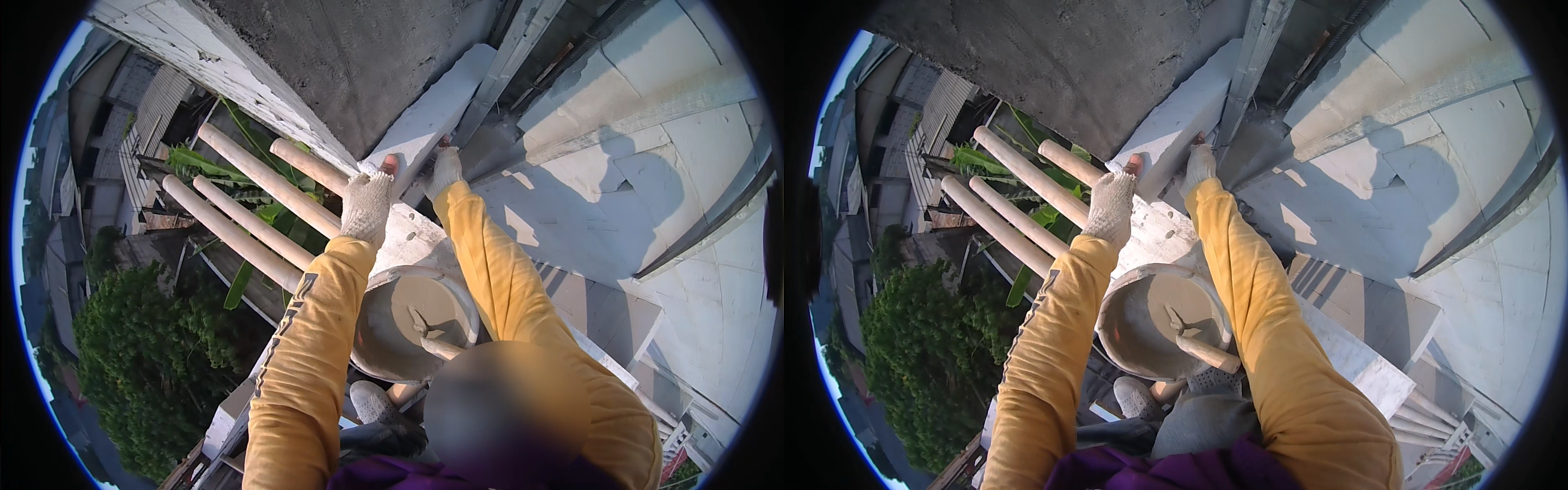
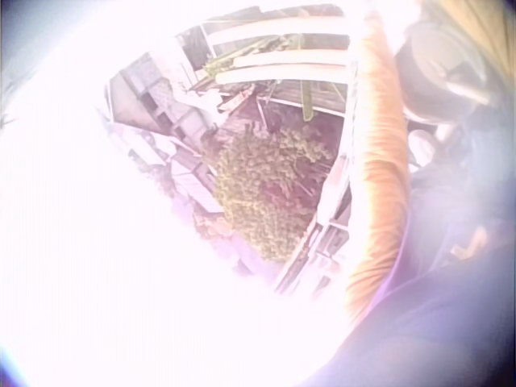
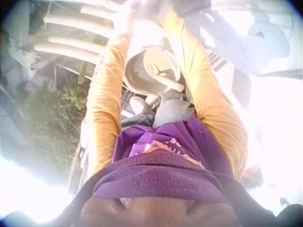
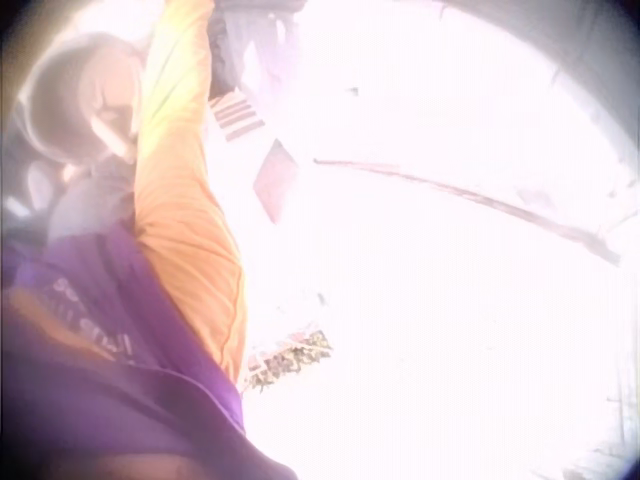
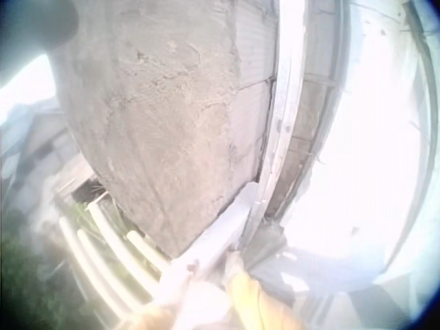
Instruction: The person applies mortar to a brick using a trowel and then places the brick onto a wall structure, pressing it into place.
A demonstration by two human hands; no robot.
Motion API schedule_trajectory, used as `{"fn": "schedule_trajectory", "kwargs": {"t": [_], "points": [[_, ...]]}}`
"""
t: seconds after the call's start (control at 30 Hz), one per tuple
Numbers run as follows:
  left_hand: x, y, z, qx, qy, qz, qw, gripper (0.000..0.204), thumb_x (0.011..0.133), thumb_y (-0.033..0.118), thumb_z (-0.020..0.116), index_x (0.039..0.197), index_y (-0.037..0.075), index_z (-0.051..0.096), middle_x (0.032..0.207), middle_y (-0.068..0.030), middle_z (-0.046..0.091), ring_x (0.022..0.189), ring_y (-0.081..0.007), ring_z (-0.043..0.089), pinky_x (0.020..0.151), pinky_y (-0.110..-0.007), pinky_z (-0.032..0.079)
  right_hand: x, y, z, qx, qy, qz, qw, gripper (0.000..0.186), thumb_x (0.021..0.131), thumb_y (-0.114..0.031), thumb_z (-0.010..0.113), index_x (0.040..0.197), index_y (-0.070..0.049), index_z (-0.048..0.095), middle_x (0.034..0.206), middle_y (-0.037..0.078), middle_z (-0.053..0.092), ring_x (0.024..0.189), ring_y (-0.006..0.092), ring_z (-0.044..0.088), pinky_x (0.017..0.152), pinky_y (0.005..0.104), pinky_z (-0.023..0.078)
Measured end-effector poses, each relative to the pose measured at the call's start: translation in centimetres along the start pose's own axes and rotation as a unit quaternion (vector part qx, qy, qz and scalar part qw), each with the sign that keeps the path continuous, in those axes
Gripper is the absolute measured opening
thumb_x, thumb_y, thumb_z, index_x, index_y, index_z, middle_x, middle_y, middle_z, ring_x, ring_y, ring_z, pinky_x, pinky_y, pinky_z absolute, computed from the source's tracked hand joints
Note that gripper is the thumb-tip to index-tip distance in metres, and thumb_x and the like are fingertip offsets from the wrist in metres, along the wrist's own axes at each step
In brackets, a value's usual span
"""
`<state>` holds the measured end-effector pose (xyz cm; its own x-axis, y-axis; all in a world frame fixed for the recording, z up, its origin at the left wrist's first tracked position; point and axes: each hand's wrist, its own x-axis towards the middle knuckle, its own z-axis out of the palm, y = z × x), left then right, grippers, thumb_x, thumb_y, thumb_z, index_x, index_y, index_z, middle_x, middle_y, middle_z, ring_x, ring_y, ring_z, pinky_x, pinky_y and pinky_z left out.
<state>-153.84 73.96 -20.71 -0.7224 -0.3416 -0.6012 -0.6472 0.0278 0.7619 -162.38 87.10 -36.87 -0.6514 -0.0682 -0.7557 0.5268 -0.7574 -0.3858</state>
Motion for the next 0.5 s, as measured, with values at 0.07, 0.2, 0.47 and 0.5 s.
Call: {"fn": "schedule_trajectory", "kwargs": {"t": [0.07, 0.2, 0.47, 0.5], "points": [[0.7, 0.0, 0.8, 0.007, 0.02, 0.04, 0.999, 0.069, 0.088, 0.06, 0.068, 0.099, -0.008, 0.065, 0.09, -0.014, 0.062, 0.087, -0.0217, 0.057, 0.08, -0.034, 0.046, 1.1, -0.2, 0.1, -0.018, -0.014, -0.017, 1.0, 0.059, 0.098, -0.059, 0.051, 0.133, -0.013, 0.052, 0.123, 0.008, 0.059, 0.103, 0.0258, 0.061, 0.079, 0.043, 0.052], [1.5, 0.0, 1.3, 0.027, 0.011, -0.003, 1.0, 0.071, 0.088, 0.06, 0.068, 0.108, -0.009, 0.066, 0.097, -0.0173, 0.065, 0.089, -0.0252, 0.058, 0.083, -0.035, 0.046, 2.7, 0.4, -0.9, -0.066, -0.004, -0.057, 0.996, 0.064, 0.098, -0.062, 0.046, 0.137, -0.011, 0.05, 0.132, 0.009, 0.056, 0.111, 0.0281, 0.059, 0.084, 0.0476, 0.052], [0.7, 1.0, 0.8, 0.026, 0.031, -0.028, 0.999, 0.064, 0.086, 0.056, 0.073, 0.104, -0.005, 0.07, 0.091, -0.0135, 0.066, 0.087, -0.0224, 0.058, 0.081, -0.035, 0.046, 4.4, 0.7, -1.0, -0.061, 0.007, -0.04, 0.997, 0.073, 0.098, -0.06, 0.046, 0.146, -0.005, 0.043, 0.144, 0.014, 0.051, 0.12, 0.0314, 0.056, 0.091, 0.0515, 0.049], [0.7, 1.2, 1.1, 0.004, 0.025, -0.03, 0.999, 0.057, 0.085, 0.054, 0.075, 0.099, -0.001, 0.069, 0.086, -0.0087, 0.062, 0.08, -0.0192, 0.055, 0.074, -0.033, 0.044, 4.7, 0.4, -1.6, -0.061, 0.014, -0.05, 0.997, 0.074, 0.098, -0.06, 0.046, 0.146, -0.004, 0.042, 0.145, 0.014, 0.049, 0.122, 0.0319, 0.055, 0.093, 0.0516, 0.048]]}}
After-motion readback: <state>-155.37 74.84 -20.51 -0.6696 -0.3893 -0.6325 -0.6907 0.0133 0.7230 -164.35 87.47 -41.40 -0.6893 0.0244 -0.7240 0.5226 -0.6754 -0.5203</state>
